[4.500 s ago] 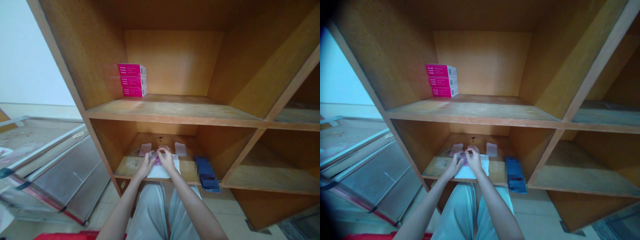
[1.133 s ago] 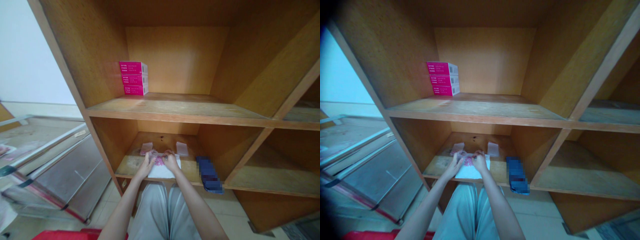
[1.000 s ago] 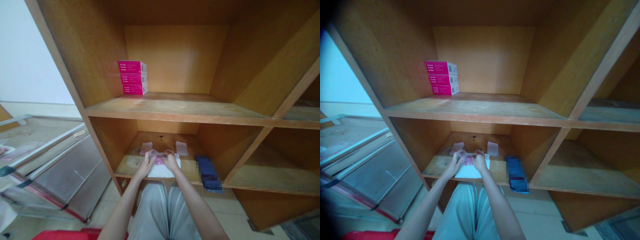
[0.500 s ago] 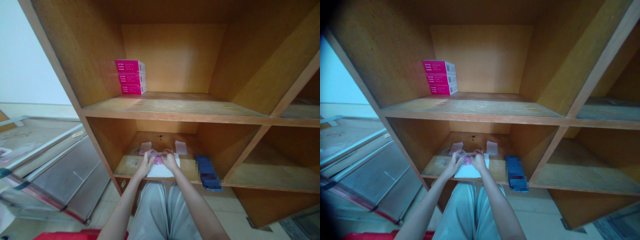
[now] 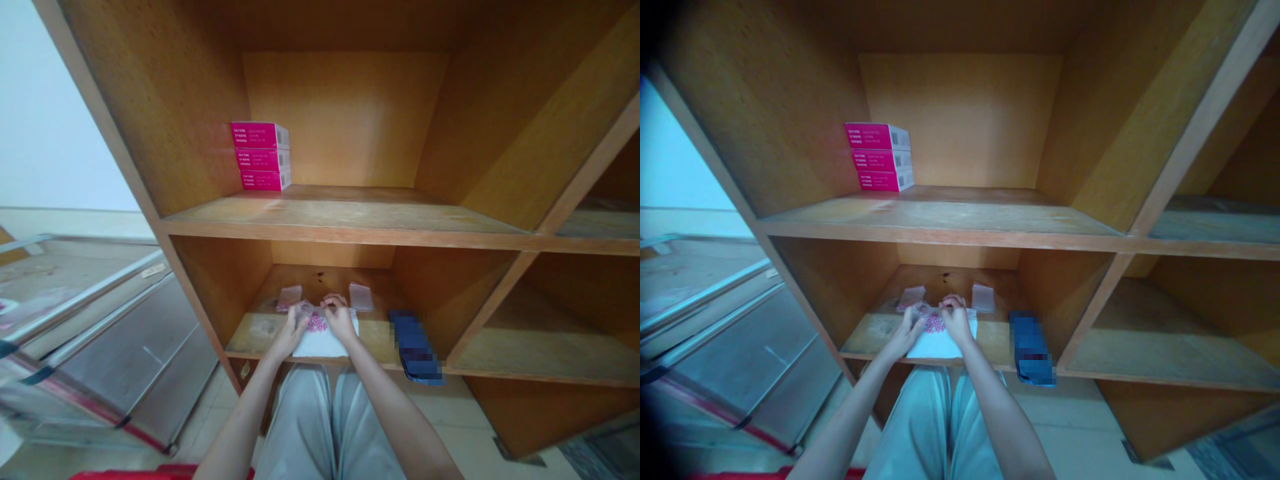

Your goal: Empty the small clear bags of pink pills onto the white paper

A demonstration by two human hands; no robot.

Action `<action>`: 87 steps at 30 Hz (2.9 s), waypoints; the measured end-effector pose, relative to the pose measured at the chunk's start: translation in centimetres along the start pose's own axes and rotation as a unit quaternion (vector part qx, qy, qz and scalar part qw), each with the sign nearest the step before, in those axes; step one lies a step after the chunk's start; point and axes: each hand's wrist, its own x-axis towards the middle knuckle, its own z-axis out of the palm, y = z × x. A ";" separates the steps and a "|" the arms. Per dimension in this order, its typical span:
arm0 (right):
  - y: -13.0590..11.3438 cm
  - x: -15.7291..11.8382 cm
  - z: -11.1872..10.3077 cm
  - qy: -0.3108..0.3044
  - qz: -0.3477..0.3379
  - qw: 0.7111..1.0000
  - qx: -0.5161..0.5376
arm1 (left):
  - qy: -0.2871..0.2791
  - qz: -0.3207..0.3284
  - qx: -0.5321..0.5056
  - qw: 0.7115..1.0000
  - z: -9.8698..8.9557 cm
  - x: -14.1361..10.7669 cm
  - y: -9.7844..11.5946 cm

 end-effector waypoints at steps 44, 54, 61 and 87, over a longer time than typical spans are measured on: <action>-2.8 -2.1 0.6 -0.023 -0.021 0.993 0.117 | 0.121 0.016 -0.035 0.992 0.7 0.1 3.0; -2.5 -2.1 0.8 -0.001 0.000 0.990 0.143 | 0.114 -0.055 -0.186 0.974 0.5 0.4 2.8; -2.4 -2.0 0.8 0.001 0.005 0.988 0.158 | 0.039 -0.165 -0.335 0.927 -0.1 1.0 1.5; -2.3 -2.2 0.7 -0.031 0.041 0.985 0.164 | -0.004 -0.146 -0.356 0.923 -0.5 0.4 1.1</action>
